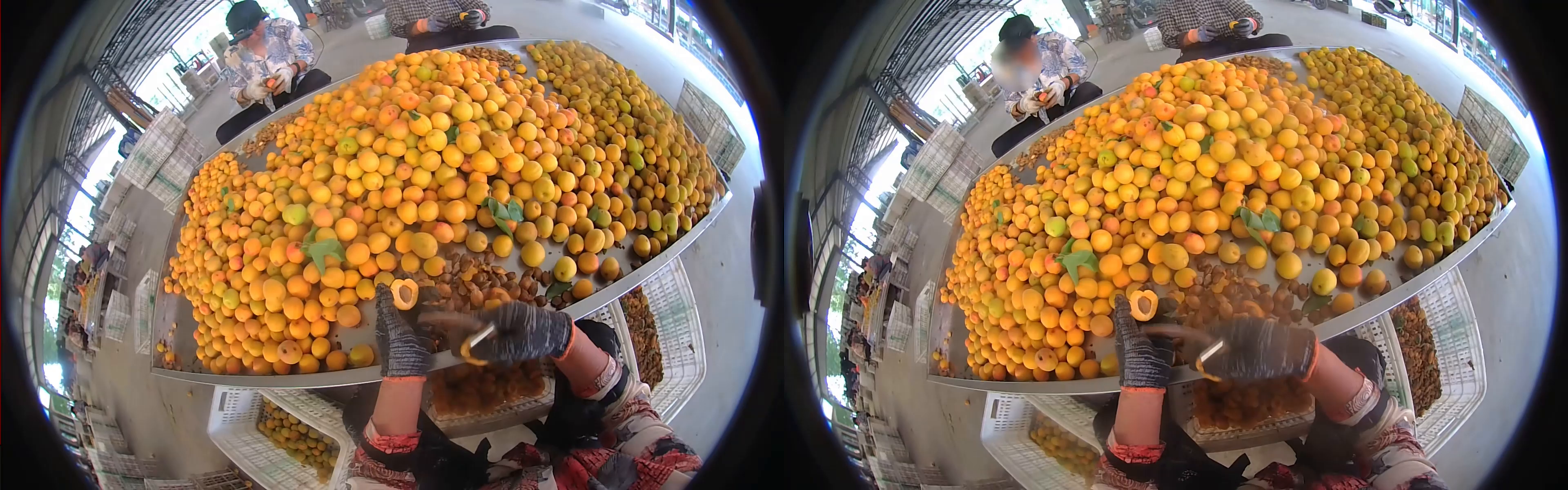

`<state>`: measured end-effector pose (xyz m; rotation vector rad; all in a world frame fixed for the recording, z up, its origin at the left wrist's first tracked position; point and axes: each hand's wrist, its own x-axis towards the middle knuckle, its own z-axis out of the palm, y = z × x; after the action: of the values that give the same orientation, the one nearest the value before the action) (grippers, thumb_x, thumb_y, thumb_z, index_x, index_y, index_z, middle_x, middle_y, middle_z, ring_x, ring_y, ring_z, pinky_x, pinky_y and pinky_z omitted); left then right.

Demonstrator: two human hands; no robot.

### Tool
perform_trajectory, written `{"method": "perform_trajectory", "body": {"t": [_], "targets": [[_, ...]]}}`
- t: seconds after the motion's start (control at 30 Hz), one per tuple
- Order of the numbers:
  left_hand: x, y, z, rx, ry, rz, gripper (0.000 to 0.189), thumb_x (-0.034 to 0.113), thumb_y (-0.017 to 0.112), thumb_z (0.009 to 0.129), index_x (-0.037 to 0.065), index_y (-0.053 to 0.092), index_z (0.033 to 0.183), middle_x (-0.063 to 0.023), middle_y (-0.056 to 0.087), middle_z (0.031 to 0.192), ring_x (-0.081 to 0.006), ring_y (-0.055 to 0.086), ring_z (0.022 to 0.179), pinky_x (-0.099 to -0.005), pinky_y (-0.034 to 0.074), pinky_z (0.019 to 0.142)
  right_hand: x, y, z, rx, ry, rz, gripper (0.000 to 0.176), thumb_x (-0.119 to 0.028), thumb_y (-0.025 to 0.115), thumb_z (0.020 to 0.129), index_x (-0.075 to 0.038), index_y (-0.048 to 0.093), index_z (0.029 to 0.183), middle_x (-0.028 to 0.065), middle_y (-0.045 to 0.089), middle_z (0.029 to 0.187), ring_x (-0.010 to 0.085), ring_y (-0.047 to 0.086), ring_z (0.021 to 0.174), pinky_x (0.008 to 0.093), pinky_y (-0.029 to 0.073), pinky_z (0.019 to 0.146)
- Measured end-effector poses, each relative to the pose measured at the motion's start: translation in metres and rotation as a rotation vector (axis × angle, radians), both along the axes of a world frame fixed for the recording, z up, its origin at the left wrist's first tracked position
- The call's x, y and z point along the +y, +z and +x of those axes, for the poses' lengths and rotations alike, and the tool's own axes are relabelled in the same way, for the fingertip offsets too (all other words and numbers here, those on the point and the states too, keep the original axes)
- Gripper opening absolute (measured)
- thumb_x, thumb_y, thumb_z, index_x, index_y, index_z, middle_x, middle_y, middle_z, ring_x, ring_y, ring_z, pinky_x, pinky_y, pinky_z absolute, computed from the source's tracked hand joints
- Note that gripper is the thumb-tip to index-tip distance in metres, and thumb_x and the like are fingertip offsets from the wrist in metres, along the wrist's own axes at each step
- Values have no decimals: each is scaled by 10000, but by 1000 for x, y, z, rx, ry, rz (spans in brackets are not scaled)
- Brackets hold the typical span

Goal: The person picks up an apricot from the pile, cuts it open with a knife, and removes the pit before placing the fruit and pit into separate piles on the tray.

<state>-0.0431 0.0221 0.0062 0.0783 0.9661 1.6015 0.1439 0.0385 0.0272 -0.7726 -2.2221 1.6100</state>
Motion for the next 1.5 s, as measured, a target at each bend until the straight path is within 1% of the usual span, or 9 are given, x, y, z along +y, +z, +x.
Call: {"method": "perform_trajectory", "body": {"t": [0.33, 0.4, 0.83, 0.9, 1.03, 1.1, 1.2, 1.3, 1.5], "targets": [[-5, -2, 13, -151, -107, 98, 341, 352, 520, 860, 85, 515, 1071, -79, 566, 1009, -193, 550, 930, -318, 504, 711, 16, 18, -33, 981, -731, -345, 313, -158, 612, 815, -90, 519, 1106, -6, 567, 827, 112, 555, 707, 249, 471, 578], [-6, -23, 13, 961, -290, 279, 375, 401, 491, 861, 93, 511, 1073, -81, 552, 998, -208, 532, 936, -334, 484, 748, 18, 33, -49, 1054, -812, -349, 313, -151, 600, 824, -88, 505, 1116, -18, 541, 804, 97, 533, 694, 240, 463, 566], [-4, -38, 31, 312, -225, 107, 394, 449, 384, 895, 93, 495, 1021, -72, 525, 967, -195, 514, 890, -301, 452, 743, 16, -3, -87, 1281, -976, -426, 297, -100, 579, 836, -29, 483, 1107, 32, 558, 788, 90, 525, 628, 207, 437, 516], [1, -62, 29, 1347, -62, 205, 351, 413, 391, 903, 92, 500, 995, -67, 522, 976, -188, 517, 894, -300, 450, 743, 19, -7, -92, 1189, -1059, -179, 285, -107, 579, 834, -45, 486, 1097, 22, 557, 781, 93, 512, 592, 211, 418, 475], [5, -62, 29, 996, -74, 117, 351, 402, 399, 900, 78, 511, 977, -68, 527, 962, -194, 521, 893, -311, 453, 763, 34, -2, -84, 1332, -1033, -331, 277, -100, 589, 820, -76, 497, 1080, 5, 547, 758, 90, 502, 574, 214, 402, 450], [2, -29, 31, -157, -49, -66, 464, 168, 652, 747, 15, 443, 1132, -135, 546, 1019, -250, 541, 947, -371, 449, 825, 44, -10, -83, 1402, -1121, -658, 228, -108, 559, 838, -116, 506, 1060, -26, 500, 689, 83, 459, 537, 209, 393, 465], [15, -120, 28, 1062, 93, 187, 366, 415, 424, 878, 77, 526, 972, -71, 549, 910, -215, 537, 870, -314, 466, 730, 35, -1, -89, 1391, -1183, -676, 211, -99, 557, 829, -135, 504, 1030, -33, 486, 670, 72, 433, 510, 211, 371, 443], [17, -57, 36, -29, 54, 22, 362, 430, 426, 875, 96, 529, 973, -67, 562, 914, -219, 552, 830, -320, 466, 631, 36, -3, -88, 1369, -1148, -640, 211, -97, 564, 823, -137, 510, 1023, -33, 483, 665, 66, 419, 501, 213, 361, 433], [5, -66, 18, 842, -256, -117, 607, 200, 697, 704, 16, 412, 1207, -106, 561, 901, -209, 566, 748, -317, 481, 703, 44, -1, -60, 1254, -923, -493, 234, -118, 583, 814, -116, 534, 1042, 0, 540, 765, 102, 521, 642, 231, 433, 530]]}}
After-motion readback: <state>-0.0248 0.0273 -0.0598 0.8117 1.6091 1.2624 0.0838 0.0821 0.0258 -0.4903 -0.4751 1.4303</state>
